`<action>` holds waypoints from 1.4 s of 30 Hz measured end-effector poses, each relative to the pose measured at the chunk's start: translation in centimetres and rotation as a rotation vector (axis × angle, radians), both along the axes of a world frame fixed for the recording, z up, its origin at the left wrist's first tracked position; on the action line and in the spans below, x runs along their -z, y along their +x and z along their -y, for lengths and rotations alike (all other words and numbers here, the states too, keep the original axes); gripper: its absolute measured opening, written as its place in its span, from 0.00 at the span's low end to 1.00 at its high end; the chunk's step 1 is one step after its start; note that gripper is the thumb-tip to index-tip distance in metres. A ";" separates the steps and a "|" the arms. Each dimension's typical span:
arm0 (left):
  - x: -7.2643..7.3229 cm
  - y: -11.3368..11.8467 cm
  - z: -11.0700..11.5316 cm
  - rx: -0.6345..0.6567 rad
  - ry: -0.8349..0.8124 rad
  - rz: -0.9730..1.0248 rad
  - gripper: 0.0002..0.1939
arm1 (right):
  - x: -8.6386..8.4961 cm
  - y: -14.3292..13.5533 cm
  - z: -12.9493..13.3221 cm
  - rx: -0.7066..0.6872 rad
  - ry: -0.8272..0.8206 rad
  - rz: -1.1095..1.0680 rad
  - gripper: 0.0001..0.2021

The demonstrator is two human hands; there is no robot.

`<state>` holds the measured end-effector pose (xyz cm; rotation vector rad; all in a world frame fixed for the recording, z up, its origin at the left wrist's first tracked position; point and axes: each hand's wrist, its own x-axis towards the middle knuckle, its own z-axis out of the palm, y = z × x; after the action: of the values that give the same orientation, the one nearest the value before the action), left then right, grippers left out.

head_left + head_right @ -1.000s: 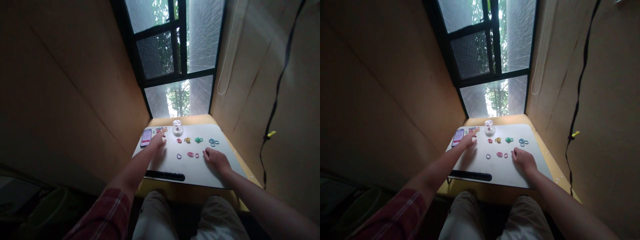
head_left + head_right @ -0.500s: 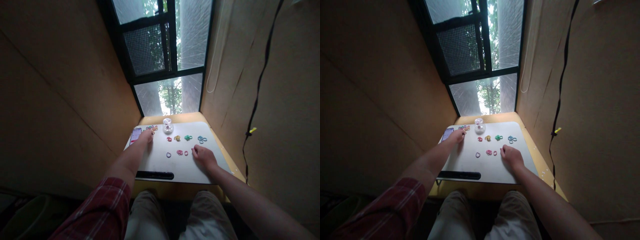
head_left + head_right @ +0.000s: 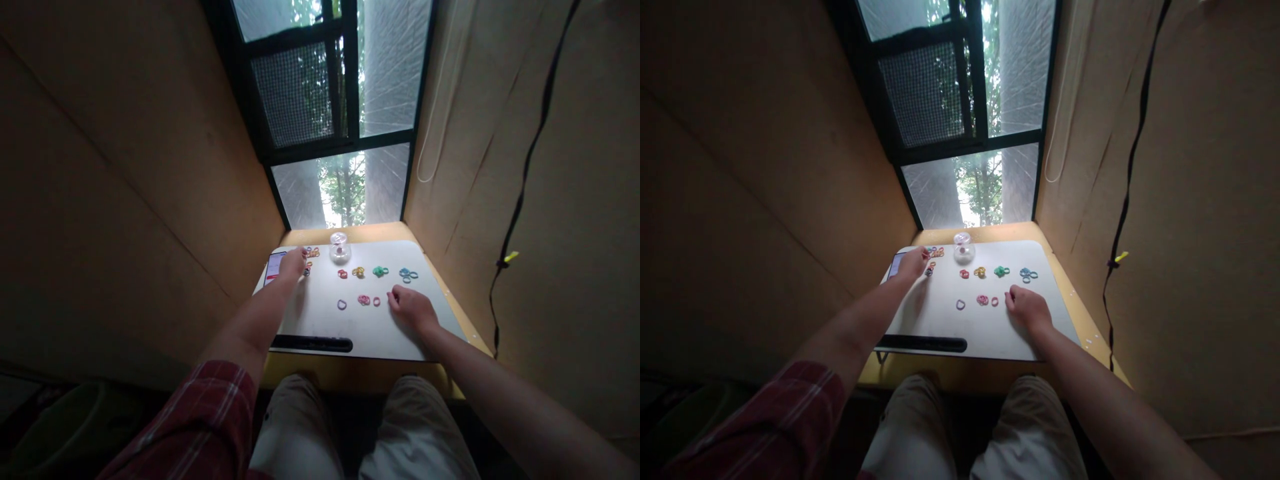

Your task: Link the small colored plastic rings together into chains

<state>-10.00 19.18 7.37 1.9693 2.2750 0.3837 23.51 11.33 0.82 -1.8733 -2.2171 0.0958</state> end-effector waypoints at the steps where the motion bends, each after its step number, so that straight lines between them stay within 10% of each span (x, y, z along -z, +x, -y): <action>1: 0.0 0.6 0.3 0.028 0.024 0.006 0.18 | 0.0 0.0 0.0 0.002 -0.002 0.002 0.15; 8: 2.2 6.0 3.2 0.474 0.046 0.047 0.16 | 0.3 0.0 -0.2 -0.004 0.012 0.016 0.15; 16: 3.8 7.3 2.6 0.541 0.063 0.018 0.13 | 0.1 -0.1 0.0 0.002 0.000 0.016 0.15; 30: 3.2 5.3 3.2 0.447 0.059 -0.038 0.15 | -0.1 -0.2 0.1 0.022 0.007 0.030 0.15; 37: 5.2 1.8 6.4 0.303 0.091 0.075 0.13 | 0.1 -0.1 0.0 0.006 0.011 0.037 0.15; 42: 5.6 -0.4 4.7 0.188 0.115 0.163 0.12 | 0.1 -0.1 0.1 0.002 0.024 0.042 0.15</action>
<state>-10.36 14.53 1.79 2.0985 1.9918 0.6419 23.37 11.24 0.77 -1.8813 -2.2332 0.0298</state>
